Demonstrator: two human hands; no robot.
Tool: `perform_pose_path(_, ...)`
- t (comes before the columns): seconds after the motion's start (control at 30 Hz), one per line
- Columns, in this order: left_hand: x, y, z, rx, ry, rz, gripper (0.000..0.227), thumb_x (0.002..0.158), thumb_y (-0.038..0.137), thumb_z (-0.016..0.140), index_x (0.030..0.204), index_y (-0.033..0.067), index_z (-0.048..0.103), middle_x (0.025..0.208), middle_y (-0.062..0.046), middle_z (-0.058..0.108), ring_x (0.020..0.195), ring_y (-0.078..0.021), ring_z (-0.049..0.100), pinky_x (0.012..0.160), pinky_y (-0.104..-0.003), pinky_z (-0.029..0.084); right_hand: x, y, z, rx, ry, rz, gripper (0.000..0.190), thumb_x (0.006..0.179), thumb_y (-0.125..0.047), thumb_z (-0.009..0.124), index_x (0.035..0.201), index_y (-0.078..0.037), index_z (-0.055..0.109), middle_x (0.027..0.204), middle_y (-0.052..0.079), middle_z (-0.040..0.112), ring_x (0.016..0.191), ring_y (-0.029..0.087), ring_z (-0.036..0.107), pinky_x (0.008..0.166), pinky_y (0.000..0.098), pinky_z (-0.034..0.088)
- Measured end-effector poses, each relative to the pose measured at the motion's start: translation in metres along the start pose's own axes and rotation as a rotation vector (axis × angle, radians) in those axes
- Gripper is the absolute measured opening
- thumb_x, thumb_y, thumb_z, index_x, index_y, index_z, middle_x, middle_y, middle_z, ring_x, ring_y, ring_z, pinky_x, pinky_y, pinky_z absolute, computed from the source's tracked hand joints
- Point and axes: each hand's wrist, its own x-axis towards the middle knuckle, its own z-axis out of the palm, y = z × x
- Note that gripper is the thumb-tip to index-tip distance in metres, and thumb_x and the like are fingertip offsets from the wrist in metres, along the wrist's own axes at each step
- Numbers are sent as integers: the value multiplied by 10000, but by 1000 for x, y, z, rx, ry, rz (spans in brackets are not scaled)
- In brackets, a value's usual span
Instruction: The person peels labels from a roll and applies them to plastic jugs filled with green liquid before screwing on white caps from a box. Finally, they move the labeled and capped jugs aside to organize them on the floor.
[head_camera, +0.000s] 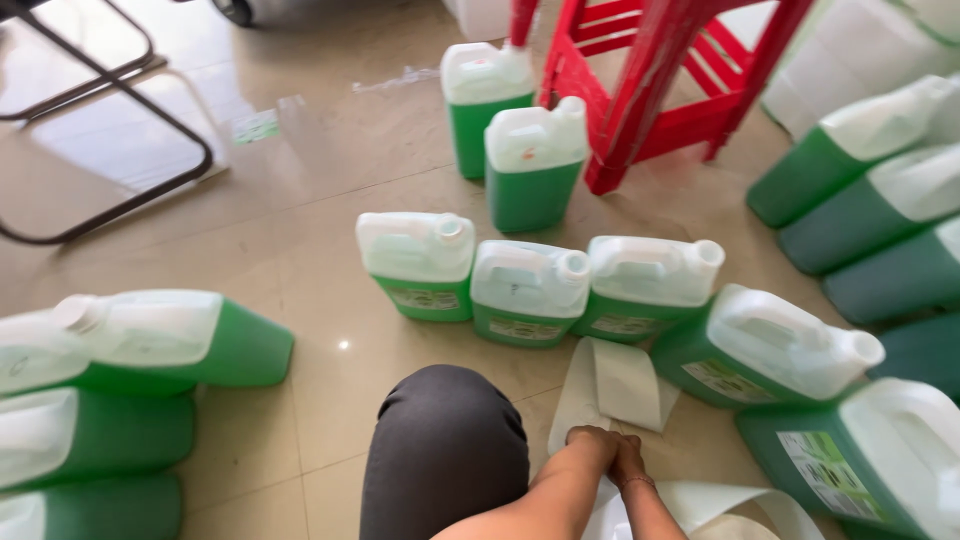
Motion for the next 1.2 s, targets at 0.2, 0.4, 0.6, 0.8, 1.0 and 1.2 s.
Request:
perform_pose_path(0.2,-13,-3,-8,-24,-32,-39,600,951,201,720,1512,146,513,1487,-70,591,1340,-277,596,996,-444,559,-1,-5,9,-50,-23,0,549,989,-265,559,1340,91,331,1231,300,611,1060,320,633,875,391,547)
perform_pose_path(0.4,-14,-4,-10,-108,-2,-52,595,953,188,707,1514,157,513,1473,-89,606,1330,-276,602,990,-445,542,4,-2,5,-133,10,-29,523,997,-302,543,1318,72,368,1234,297,617,1071,321,628,881,388,545)
perform_pose_path(0.6,-3,-2,-2,-36,-62,-43,580,927,212,736,1472,118,561,1445,-58,635,1312,-244,620,946,-419,576,10,6,-9,-486,119,-57,564,937,-401,581,1267,49,499,1214,268,698,1056,367,703,930,397,542)
perform_pose_path(0.8,-10,3,-6,-19,-63,-61,594,931,207,738,1483,106,544,1446,-64,633,1307,-254,626,925,-435,588,11,11,-14,-903,66,-334,464,897,-363,594,1262,-77,600,1296,243,621,1109,370,650,944,379,537)
perform_pose_path(1.0,-8,3,-1,-25,-3,-9,681,953,161,718,1561,110,413,1461,-97,617,1313,-280,620,971,-429,573,4,8,-13,-533,37,-91,463,1021,-399,506,1325,-50,522,1377,283,621,1218,390,649,1014,396,518)
perform_pose_path(1.2,3,4,12,20,23,50,499,946,181,702,1426,107,586,1395,-97,645,1262,-268,626,980,-423,541,21,23,-24,-865,31,-326,519,974,-444,494,1349,-88,538,1441,225,590,1277,372,595,1042,376,474)
